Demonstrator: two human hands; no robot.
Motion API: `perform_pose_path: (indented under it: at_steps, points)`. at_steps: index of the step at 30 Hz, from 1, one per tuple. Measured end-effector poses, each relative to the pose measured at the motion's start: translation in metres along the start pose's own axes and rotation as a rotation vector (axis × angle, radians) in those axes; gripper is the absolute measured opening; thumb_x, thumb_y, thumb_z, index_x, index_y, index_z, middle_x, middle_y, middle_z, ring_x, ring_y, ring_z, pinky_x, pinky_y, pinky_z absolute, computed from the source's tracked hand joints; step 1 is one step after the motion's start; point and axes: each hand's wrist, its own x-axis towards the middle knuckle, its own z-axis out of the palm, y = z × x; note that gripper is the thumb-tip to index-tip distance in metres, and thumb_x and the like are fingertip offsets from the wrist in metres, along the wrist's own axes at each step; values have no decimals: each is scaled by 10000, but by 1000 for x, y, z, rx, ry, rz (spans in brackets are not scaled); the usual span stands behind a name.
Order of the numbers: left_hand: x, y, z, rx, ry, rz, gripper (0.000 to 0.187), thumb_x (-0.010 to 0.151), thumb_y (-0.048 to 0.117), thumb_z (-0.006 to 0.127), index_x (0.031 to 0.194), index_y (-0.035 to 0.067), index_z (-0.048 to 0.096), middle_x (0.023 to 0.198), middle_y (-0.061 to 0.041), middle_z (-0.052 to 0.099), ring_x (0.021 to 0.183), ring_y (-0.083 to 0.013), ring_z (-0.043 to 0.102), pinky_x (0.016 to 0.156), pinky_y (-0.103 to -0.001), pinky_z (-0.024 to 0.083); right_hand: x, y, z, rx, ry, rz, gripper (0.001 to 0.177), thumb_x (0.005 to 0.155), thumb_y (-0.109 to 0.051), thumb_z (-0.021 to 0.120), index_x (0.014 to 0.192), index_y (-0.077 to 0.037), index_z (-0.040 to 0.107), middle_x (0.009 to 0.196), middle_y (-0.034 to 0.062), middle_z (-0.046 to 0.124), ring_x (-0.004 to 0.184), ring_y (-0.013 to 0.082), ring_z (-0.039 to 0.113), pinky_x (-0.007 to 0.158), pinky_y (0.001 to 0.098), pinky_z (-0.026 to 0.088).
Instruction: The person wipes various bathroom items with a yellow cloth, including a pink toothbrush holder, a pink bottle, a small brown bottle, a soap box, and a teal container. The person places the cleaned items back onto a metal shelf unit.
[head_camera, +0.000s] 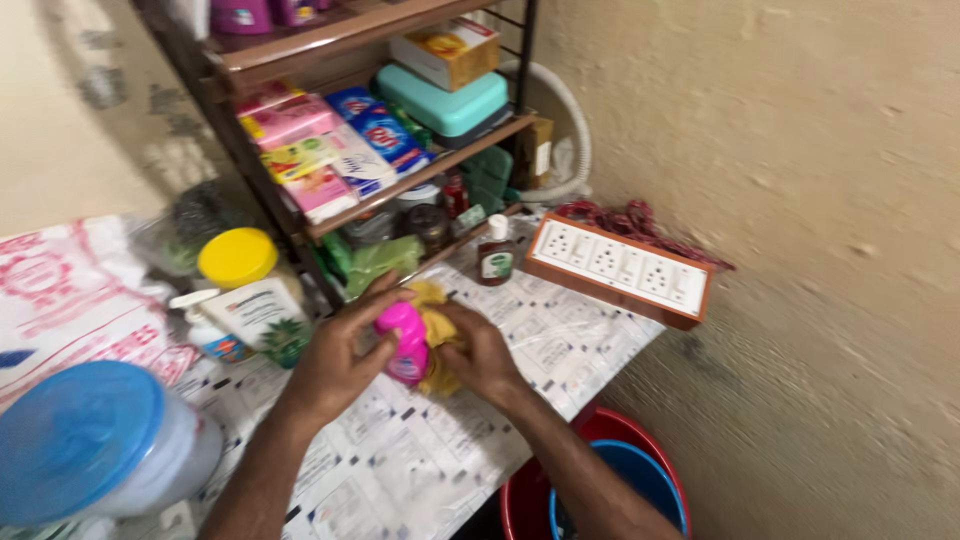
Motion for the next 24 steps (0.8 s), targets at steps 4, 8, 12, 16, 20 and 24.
perform_pose_path:
  at_steps: [4, 8, 12, 16, 20, 24]
  points:
    - [-6, 12, -3, 99, 23, -115, 446, 900, 118, 733, 1341, 131, 670, 1558, -108, 504, 1457, -231, 461, 1170, -369, 380, -5, 13, 6, 97, -18, -135, 614, 819, 76, 629, 1423, -11, 564, 1345, 205, 638, 1239, 298, 629, 1024, 386, 545]
    - [-9, 24, -10, 68, 1, -134, 435, 904, 113, 720, 1336, 140, 671, 1425, -88, 662, 1369, -233, 591, 1134, -370, 450, -5, 23, -4, 14, -258, 94, 530, 841, 39, 623, 1365, -43, 630, 1183, 153, 762, 1046, 271, 750, 912, 352, 607]
    - [-9, 28, -9, 72, 7, -235, 445, 897, 124, 707, 1335, 164, 637, 1322, -57, 715, 1180, -204, 722, 1002, -332, 581, -7, 8, 5, 114, 7, 72, 628, 873, -77, 628, 1488, -71, 506, 1300, 134, 681, 1058, 215, 746, 899, 302, 645]
    - [-10, 22, -10, 69, 9, -209, 432, 914, 97, 698, 1337, 143, 619, 1280, -85, 727, 1130, -221, 739, 984, -345, 589, -9, -12, 15, 207, -113, 91, 645, 916, -270, 720, 1463, -75, 439, 1159, 182, 716, 970, 231, 767, 822, 333, 656]
    - [-10, 24, -12, 123, 9, -162, 437, 908, 67, 690, 1333, 123, 605, 1271, -107, 723, 1142, -228, 723, 1001, -357, 578, -8, -12, 20, -165, -195, 116, 592, 864, -326, 805, 1310, -40, 538, 1041, 184, 722, 917, 273, 747, 780, 405, 621]
    - [-11, 25, -16, 128, 4, -150, 434, 914, 63, 681, 1336, 112, 591, 1283, -105, 711, 1127, -224, 723, 974, -352, 587, -9, -8, 14, -219, -260, 160, 490, 936, -363, 723, 1312, -72, 607, 1012, 102, 741, 905, 227, 782, 792, 361, 647]
